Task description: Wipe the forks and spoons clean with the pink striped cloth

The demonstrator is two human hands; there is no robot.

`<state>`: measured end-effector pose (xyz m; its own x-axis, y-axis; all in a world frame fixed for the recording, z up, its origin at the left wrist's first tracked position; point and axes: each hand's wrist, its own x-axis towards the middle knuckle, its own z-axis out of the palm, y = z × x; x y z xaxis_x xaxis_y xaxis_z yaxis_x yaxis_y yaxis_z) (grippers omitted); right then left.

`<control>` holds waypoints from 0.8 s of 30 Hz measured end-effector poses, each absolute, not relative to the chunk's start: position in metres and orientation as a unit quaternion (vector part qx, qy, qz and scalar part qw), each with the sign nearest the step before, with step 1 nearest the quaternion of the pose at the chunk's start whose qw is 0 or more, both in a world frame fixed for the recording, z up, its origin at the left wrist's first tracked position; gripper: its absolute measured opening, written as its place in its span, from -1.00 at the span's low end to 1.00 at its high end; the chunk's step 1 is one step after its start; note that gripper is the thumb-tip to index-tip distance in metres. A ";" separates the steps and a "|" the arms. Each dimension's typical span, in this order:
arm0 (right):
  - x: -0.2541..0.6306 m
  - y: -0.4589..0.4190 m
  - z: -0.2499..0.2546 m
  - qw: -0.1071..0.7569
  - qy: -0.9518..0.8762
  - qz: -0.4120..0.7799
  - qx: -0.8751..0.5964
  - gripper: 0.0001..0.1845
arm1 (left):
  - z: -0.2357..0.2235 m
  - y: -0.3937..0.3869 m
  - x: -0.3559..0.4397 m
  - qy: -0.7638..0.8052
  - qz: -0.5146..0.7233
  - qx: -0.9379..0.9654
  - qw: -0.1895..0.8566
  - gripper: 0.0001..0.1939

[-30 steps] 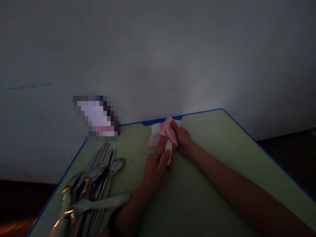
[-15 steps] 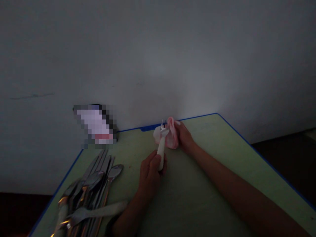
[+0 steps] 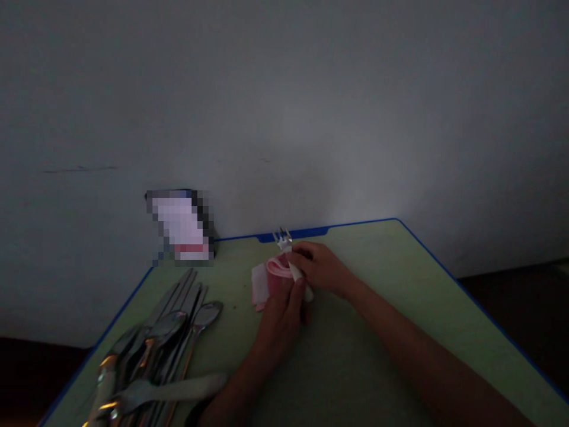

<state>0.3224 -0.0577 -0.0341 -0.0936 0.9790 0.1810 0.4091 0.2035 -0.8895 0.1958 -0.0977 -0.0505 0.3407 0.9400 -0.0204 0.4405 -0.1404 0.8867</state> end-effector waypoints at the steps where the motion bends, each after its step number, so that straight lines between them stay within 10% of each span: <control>1: 0.325 -0.057 -0.031 0.426 -0.640 0.353 -0.533 -0.75 | -0.051 -0.098 0.196 0.484 0.277 0.706 0.437 -0.55; 8: 0.408 -0.051 -0.013 0.414 -0.602 0.223 -0.646 -0.66 | -0.058 -0.097 0.193 0.417 0.244 0.759 0.437 -0.66; 14: 0.477 -0.050 -0.048 0.129 -0.552 0.055 -0.822 -0.65 | -0.060 -0.096 0.193 0.411 0.236 0.772 0.423 -0.70; 24: 0.533 -0.069 -0.064 0.085 -0.453 0.006 -0.887 -0.60 | -0.059 -0.096 0.193 0.409 0.241 0.774 0.418 -0.72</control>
<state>0.5331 -0.0686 -0.0644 0.5892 0.8053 0.0655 0.8032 -0.5750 -0.1560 0.1927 -0.0963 -0.0593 0.5486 0.8355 0.0316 0.4320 -0.3156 0.8448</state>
